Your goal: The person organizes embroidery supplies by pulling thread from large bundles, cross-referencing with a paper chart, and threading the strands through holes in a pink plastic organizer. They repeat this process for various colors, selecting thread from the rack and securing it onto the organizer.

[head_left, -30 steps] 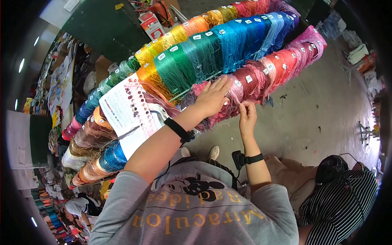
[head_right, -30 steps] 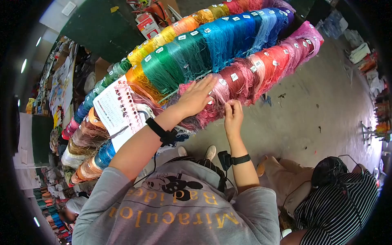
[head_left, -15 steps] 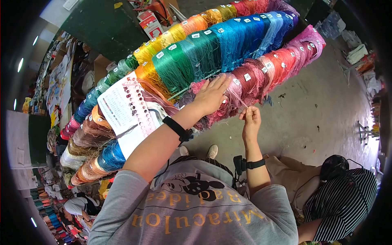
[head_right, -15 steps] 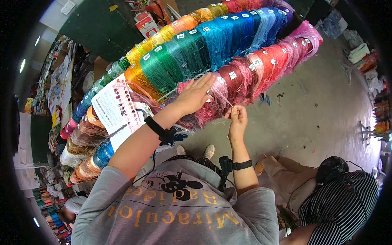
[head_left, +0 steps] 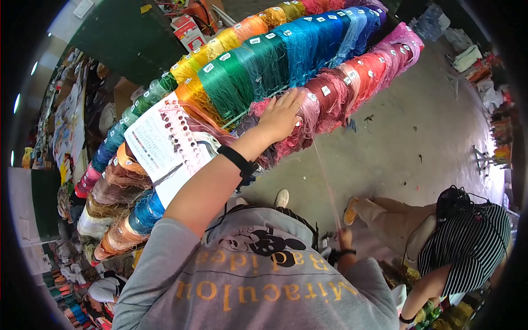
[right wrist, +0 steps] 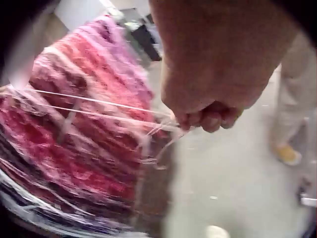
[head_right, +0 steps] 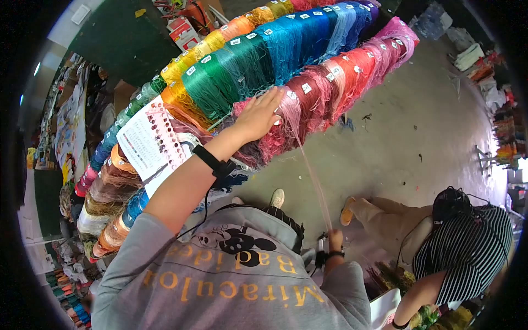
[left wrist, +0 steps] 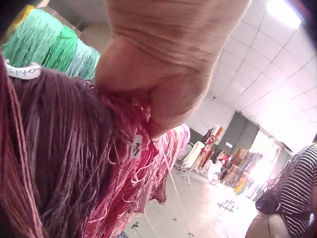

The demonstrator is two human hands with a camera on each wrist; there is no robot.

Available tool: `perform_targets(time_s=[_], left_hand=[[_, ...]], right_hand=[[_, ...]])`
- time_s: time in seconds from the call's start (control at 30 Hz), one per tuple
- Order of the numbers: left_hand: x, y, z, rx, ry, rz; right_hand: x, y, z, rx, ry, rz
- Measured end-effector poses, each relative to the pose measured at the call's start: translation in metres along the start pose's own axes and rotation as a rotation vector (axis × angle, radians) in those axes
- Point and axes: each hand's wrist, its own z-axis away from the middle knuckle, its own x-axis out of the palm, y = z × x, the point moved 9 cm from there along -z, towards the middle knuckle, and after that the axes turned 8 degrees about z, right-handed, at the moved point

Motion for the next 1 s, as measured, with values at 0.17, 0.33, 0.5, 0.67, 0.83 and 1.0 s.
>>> perform_targets(time_s=[0.17, 0.33, 0.5, 0.67, 0.83, 1.0], left_hand=[[-0.004, -0.005, -0.001, 0.019, 0.014, 0.098], [-0.035, 0.036, 0.032, 0.181, 0.149, 0.224], [0.007, 0.076, 0.106, 0.471, -0.277, 0.843], [-0.001, 0.077, 0.207, 0.185, -0.945, 1.217], [-0.044, 0.016, 0.256, -0.036, -0.622, 1.139], [-0.1, -0.044, 0.299, -0.068, -0.048, 1.156]], right_hand=[[0.047, 0.172, 0.163, 0.32, -0.39, 0.361], [-0.003, 0.05, 0.081, 0.167, -0.077, 0.16], [-0.168, -0.383, 0.073, -0.364, -0.186, -0.5], [-0.307, -0.538, 0.152, -0.994, 0.104, -0.539], [-0.338, -0.587, 0.164, -1.022, -0.553, -1.56], [-0.296, -0.637, 0.169, -0.987, -0.422, -1.472]])
